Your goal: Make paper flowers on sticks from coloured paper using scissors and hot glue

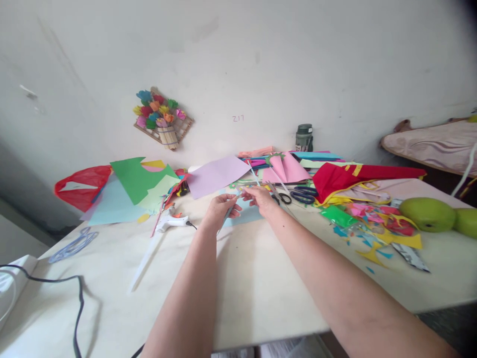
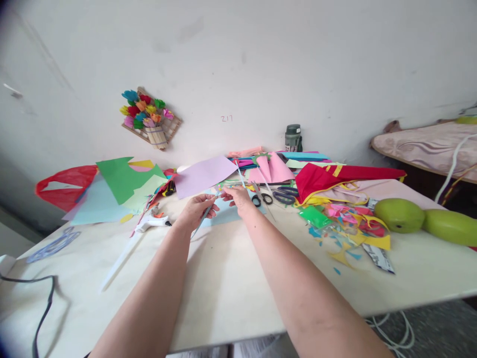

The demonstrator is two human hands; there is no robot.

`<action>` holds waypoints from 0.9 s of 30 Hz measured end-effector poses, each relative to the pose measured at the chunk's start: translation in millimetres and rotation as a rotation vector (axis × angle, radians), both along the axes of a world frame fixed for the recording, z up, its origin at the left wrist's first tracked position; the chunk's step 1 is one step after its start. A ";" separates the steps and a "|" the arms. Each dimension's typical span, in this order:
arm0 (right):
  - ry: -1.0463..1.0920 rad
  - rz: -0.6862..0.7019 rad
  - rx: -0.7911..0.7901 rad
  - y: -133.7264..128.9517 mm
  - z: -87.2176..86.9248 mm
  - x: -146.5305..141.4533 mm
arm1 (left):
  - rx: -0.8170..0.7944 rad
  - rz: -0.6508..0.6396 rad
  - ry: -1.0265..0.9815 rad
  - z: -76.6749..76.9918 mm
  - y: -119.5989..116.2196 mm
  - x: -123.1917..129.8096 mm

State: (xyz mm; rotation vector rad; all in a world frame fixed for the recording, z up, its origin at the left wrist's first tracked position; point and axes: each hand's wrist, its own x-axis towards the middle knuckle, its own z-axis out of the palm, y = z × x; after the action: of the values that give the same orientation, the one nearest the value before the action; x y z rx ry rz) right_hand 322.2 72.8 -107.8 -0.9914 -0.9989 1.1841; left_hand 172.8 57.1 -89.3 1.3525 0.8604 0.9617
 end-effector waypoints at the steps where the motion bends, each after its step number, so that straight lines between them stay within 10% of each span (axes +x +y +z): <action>1: 0.019 -0.005 -0.002 0.8 -0.3 0.3 | -0.004 0.001 0.005 -0.2 0.1 0.0; 18: 0.164 -0.133 -0.048 2.9 4.4 8.7 | 0.039 0.004 0.472 6.5 -0.1 -7.7; 27: -0.076 0.183 0.010 -5.5 3.9 -4.2 | 0.219 0.230 0.005 11.4 0.1 -7.7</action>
State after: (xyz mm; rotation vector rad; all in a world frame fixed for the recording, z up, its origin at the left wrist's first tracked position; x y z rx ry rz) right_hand 318.0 67.3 -103.9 -0.9585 -1.1747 1.2983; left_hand 165.1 57.2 -77.9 1.4618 0.9503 1.2610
